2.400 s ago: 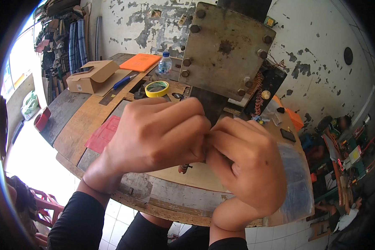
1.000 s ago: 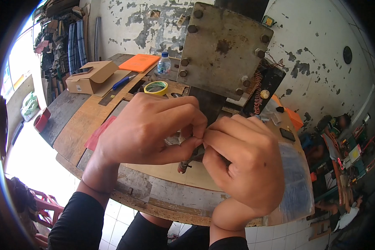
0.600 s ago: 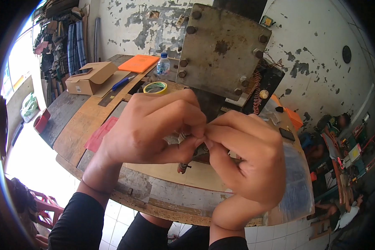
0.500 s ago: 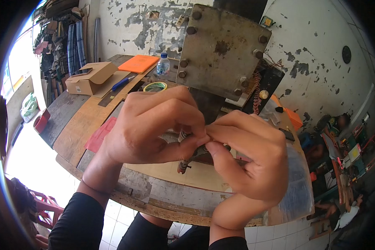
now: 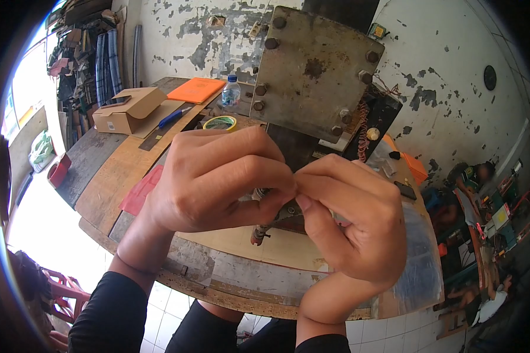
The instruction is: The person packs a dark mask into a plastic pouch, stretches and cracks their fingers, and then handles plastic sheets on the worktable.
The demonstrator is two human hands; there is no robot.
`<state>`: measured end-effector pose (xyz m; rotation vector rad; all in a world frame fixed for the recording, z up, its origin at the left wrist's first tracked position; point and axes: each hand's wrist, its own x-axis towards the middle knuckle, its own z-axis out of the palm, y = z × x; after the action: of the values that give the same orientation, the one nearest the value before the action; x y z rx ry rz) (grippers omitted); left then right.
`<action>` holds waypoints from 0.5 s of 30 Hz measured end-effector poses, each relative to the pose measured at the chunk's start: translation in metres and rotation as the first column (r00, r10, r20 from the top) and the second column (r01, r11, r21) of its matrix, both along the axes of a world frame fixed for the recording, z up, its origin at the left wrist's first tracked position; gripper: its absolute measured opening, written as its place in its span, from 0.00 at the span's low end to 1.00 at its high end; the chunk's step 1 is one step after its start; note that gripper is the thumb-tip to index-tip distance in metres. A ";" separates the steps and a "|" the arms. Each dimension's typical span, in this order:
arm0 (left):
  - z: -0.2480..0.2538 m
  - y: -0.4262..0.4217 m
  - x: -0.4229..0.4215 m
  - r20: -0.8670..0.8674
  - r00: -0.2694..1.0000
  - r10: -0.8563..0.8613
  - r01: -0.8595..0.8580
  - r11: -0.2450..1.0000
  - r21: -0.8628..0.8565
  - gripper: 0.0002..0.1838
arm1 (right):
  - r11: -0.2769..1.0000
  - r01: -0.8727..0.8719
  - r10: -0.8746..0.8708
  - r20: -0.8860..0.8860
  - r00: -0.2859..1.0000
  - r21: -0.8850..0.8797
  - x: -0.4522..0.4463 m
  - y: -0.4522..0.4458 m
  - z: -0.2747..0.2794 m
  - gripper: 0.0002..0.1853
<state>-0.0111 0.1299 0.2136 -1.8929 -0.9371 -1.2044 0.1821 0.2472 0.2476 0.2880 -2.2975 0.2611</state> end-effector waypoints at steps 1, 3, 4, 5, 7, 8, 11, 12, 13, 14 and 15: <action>0.000 0.000 0.000 -0.012 1.000 0.014 -0.014 1.000 0.014 0.16 | 1.000 0.000 0.000 0.000 1.000 0.000 0.000 0.000 0.000 0.07; 0.000 0.001 -0.001 -0.023 0.999 0.028 -0.027 0.999 0.028 0.17 | 1.000 0.003 -0.003 -0.005 1.000 -0.028 0.000 -0.001 -0.002 0.07; 0.000 0.001 -0.001 -0.039 0.999 0.030 -0.029 0.999 0.042 0.17 | 1.000 0.004 -0.004 -0.006 1.000 -0.028 0.000 -0.001 -0.002 0.07; 0.000 0.001 -0.001 -0.048 0.998 0.031 -0.029 0.998 0.049 0.17 | 0.999 0.014 -0.014 0.001 1.000 -0.031 0.000 -0.001 -0.002 0.07; -0.001 0.002 -0.001 -0.063 0.997 0.042 -0.037 0.996 0.078 0.17 | 0.999 0.026 -0.026 0.006 1.000 -0.034 0.000 -0.001 -0.003 0.07; -0.001 0.002 -0.001 -0.066 0.997 0.047 -0.041 0.995 0.090 0.17 | 0.999 0.029 -0.029 0.008 1.000 -0.039 -0.001 -0.002 -0.003 0.07; -0.001 0.001 0.000 -0.091 0.992 0.089 -0.079 0.991 0.110 0.17 | 0.998 0.030 -0.030 0.014 0.999 -0.053 -0.002 -0.001 -0.003 0.08; -0.001 0.001 0.000 -0.098 0.990 0.101 -0.090 0.989 0.114 0.17 | 0.998 0.029 -0.027 0.019 0.999 -0.062 -0.002 -0.001 -0.003 0.08; -0.001 0.001 -0.001 -0.106 0.988 0.108 -0.096 0.989 0.117 0.18 | 0.998 0.029 -0.028 0.019 0.999 -0.062 -0.003 -0.001 -0.003 0.08; -0.001 0.001 -0.001 -0.111 0.988 0.111 -0.098 0.988 0.119 0.18 | 0.998 0.021 -0.020 0.016 1.000 -0.060 -0.003 -0.002 -0.003 0.09; -0.001 0.002 -0.001 -0.115 0.987 0.115 -0.101 0.988 0.120 0.18 | 0.998 0.013 -0.012 0.014 1.000 -0.058 -0.004 -0.002 -0.003 0.09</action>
<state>-0.0124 0.1314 0.2126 -1.7803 -0.8750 -1.0447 0.1782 0.2453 0.2448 0.2428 -2.2997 0.3242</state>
